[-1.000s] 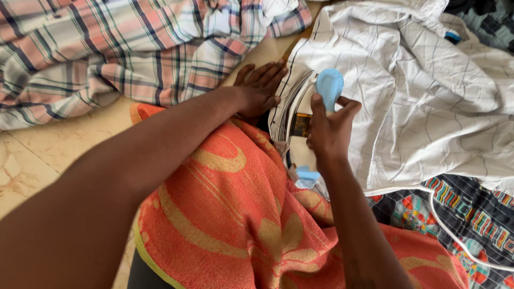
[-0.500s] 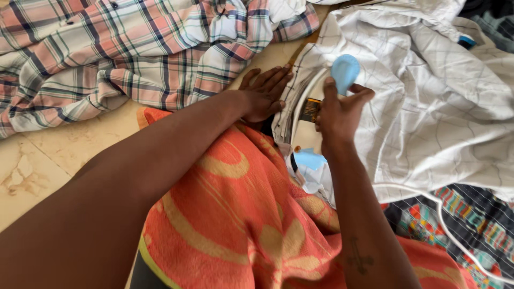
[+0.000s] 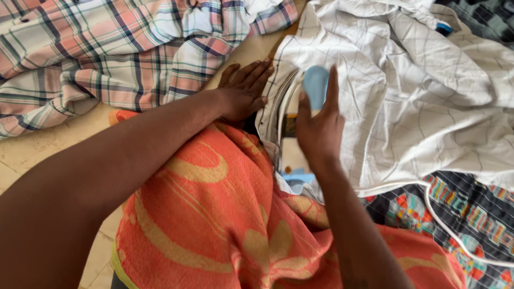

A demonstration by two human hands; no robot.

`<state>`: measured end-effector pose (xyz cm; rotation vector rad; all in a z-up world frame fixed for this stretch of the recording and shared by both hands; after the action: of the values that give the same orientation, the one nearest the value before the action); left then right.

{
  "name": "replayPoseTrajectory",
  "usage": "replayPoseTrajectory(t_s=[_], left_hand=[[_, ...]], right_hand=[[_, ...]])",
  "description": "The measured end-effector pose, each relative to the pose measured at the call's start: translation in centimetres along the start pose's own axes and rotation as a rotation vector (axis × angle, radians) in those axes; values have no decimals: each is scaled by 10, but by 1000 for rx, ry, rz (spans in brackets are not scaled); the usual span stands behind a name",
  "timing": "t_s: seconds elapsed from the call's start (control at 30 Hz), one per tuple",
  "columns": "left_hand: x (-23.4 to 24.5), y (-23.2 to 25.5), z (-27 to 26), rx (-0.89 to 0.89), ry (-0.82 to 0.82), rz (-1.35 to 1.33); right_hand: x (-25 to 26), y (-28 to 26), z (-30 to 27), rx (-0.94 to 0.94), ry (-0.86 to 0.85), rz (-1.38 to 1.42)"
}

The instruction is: The person irons a white checkered shirt on a wooden ironing board. They smooth the fabric with one hand while moving the iron with the other, focusing on the front panel and collar area.

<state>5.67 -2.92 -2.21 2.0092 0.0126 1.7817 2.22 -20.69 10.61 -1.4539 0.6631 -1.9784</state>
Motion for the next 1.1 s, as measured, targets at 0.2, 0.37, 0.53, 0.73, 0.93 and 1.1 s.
replayPoseTrajectory(t_s=[0.2,0.37,0.53,0.73,0.93,1.1], left_hand=[[2,1,0,24,-49,-39],[7,0,-5,4,-36,-66],[-1,2,1,6,-55,-10],[6,4,-4,-6,4,-57],[6,3,-5,-5,58,-55],[9,3,-5,-10,74,-73]], right_hand=[[-19,7,68,-24,22,-24],[-10,9,65,-354,-138,-30],[25,9,23,93,-57,-144],[39,25,10,-117,-117,-288],[14,34,76,170,44,-201],[5,40,103,95,33,-215]])
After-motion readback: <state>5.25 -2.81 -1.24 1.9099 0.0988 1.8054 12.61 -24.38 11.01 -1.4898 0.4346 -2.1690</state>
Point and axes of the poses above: each hand's wrist, its own z-axis towards the middle knuckle, its own x-axis out of the back of the hand, y = z × x, the point moved 7 cm from there along z, towards the middle knuckle, and after that the axes turned 13 degrees about y, right-handed, at the moved point
